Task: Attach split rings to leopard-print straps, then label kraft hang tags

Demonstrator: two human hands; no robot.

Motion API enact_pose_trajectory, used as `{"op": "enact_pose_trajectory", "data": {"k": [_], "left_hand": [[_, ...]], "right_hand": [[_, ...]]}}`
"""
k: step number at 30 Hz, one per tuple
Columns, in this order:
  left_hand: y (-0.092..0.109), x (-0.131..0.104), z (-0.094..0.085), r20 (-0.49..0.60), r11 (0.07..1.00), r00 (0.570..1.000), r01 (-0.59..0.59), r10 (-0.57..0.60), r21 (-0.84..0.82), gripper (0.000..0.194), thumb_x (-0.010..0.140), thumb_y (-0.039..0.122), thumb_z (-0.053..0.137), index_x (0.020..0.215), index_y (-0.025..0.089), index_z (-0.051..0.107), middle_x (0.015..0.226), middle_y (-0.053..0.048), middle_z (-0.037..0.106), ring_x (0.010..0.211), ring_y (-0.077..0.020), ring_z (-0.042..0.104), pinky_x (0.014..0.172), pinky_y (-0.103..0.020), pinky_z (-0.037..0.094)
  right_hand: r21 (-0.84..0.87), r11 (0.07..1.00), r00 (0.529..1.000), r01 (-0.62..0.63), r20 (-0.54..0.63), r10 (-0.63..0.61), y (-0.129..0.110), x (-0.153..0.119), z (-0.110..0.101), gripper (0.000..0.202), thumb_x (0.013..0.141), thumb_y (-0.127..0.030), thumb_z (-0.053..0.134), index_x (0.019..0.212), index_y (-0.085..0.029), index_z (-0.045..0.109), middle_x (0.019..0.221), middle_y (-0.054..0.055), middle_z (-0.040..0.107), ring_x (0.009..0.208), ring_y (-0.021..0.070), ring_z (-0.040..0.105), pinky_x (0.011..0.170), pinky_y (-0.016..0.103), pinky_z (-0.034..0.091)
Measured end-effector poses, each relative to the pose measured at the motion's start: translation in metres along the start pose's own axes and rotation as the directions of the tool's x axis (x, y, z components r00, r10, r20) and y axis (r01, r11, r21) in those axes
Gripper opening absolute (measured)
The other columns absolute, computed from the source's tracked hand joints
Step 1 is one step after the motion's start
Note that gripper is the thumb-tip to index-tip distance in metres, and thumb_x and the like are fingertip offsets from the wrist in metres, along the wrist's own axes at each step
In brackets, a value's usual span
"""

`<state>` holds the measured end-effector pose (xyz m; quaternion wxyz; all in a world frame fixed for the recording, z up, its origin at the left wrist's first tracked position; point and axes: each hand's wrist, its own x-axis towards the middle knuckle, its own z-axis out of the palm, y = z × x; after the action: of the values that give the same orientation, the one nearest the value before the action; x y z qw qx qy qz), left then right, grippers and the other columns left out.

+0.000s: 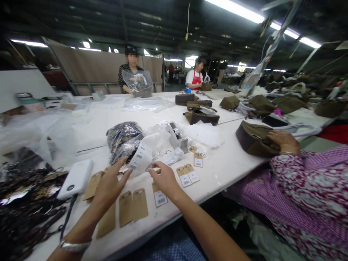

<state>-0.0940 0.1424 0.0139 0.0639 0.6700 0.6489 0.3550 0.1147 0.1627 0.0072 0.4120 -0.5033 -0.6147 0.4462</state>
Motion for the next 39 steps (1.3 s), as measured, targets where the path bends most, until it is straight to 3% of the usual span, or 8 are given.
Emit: {"op": "enact_pose_trajectory", "data": {"k": [5, 10, 13, 16, 21, 24, 32, 39], "left_hand": [[0.004, 0.025, 0.012, 0.166, 0.907, 0.973, 0.211, -0.159, -0.364, 0.061, 0.078, 0.036, 0.068, 0.134, 0.017, 0.052, 0.104, -0.011, 0.075, 0.094, -0.0281, 0.072, 0.086, -0.044, 0.056], [0.013, 0.021, 0.007, 0.296, 0.550, 0.920, 0.390, -0.255, -0.738, 0.064, 0.078, 0.041, 0.070, 0.133, 0.013, 0.051, 0.108, -0.013, 0.073, 0.093, -0.0244, 0.071, 0.079, -0.039, 0.059], [0.019, 0.014, 0.006, 0.315, 0.461, 0.907, 0.414, -0.278, -0.785, 0.069, 0.075, 0.043, 0.074, 0.133, 0.013, 0.052, 0.104, -0.012, 0.074, 0.092, -0.0237, 0.070, 0.079, -0.038, 0.059], [0.024, 0.008, 0.008, 0.328, 0.503, 0.913, 0.407, -0.241, -0.763, 0.073, 0.074, 0.044, 0.074, 0.135, 0.013, 0.050, 0.106, -0.013, 0.073, 0.095, -0.0256, 0.069, 0.080, -0.040, 0.059], [0.030, -0.007, 0.007, 0.174, 0.766, 0.962, 0.271, -0.209, -0.582, 0.063, 0.080, 0.042, 0.069, 0.136, 0.018, 0.052, 0.108, -0.009, 0.070, 0.099, -0.0236, 0.068, 0.088, -0.042, 0.057], [0.037, -0.023, 0.004, 0.162, 0.865, 0.974, 0.217, -0.160, -0.452, 0.050, 0.084, 0.040, 0.065, 0.131, 0.023, 0.057, 0.105, -0.005, 0.071, 0.093, -0.0197, 0.069, 0.090, -0.041, 0.057], [0.050, -0.040, 0.022, 0.103, 0.938, 0.989, 0.137, -0.109, -0.319, 0.046, 0.085, 0.033, 0.067, 0.130, 0.026, 0.058, 0.102, -0.002, 0.072, 0.082, -0.0142, 0.070, 0.089, -0.035, 0.058], [0.051, -0.029, 0.035, 0.116, 0.947, 0.986, 0.151, -0.123, -0.284, 0.059, 0.082, 0.032, 0.073, 0.137, 0.027, 0.052, 0.107, -0.003, 0.069, 0.091, -0.0162, 0.068, 0.084, -0.032, 0.058]], "right_hand": [[0.180, 0.982, 0.996, -0.049, -0.069, 0.062, 0.007, 0.027, 0.027, 0.027, 0.081, -0.034, 0.066, 0.103, -0.018, 0.067, 0.104, 0.007, 0.070, 0.091, 0.0213, 0.068, 0.078, 0.033, 0.055], [0.362, 0.926, 0.976, -0.102, -0.145, 0.164, 0.007, 0.019, 0.033, 0.040, 0.081, -0.045, 0.064, 0.109, -0.017, 0.059, 0.106, 0.009, 0.069, 0.094, 0.0206, 0.068, 0.082, 0.033, 0.055], [0.500, 0.850, 0.980, -0.165, -0.012, 0.197, -0.001, 0.010, 0.034, 0.046, 0.083, -0.051, 0.062, 0.113, -0.016, 0.060, 0.107, 0.009, 0.070, 0.094, 0.0190, 0.068, 0.081, 0.032, 0.056], [0.590, 0.764, 0.965, -0.261, 0.152, 0.213, -0.006, 0.006, 0.029, 0.045, 0.071, -0.045, 0.076, 0.105, -0.016, 0.068, 0.098, 0.006, 0.073, 0.086, 0.0175, 0.068, 0.074, 0.028, 0.054], [0.508, 0.823, 0.965, -0.256, 0.079, 0.251, 0.005, 0.010, 0.007, 0.036, 0.066, -0.042, 0.079, 0.093, -0.018, 0.072, 0.085, 0.001, 0.075, 0.074, 0.0140, 0.066, 0.062, 0.023, 0.051], [0.486, 0.844, 0.971, -0.228, 0.049, 0.234, 0.015, 0.008, -0.004, 0.035, 0.066, -0.043, 0.079, 0.089, -0.018, 0.071, 0.080, 0.001, 0.074, 0.068, 0.0128, 0.065, 0.058, 0.022, 0.051], [0.454, 0.872, 0.983, -0.181, 0.107, 0.148, 0.020, 0.001, -0.008, 0.023, 0.075, -0.035, 0.074, 0.092, -0.019, 0.070, 0.084, 0.001, 0.075, 0.073, 0.0132, 0.068, 0.059, 0.023, 0.056], [0.428, 0.896, 0.984, -0.113, 0.174, 0.041, 0.024, 0.000, -0.010, 0.028, 0.082, -0.033, 0.071, 0.106, -0.018, 0.070, 0.100, 0.004, 0.076, 0.093, 0.0178, 0.070, 0.088, 0.033, 0.057]]}}
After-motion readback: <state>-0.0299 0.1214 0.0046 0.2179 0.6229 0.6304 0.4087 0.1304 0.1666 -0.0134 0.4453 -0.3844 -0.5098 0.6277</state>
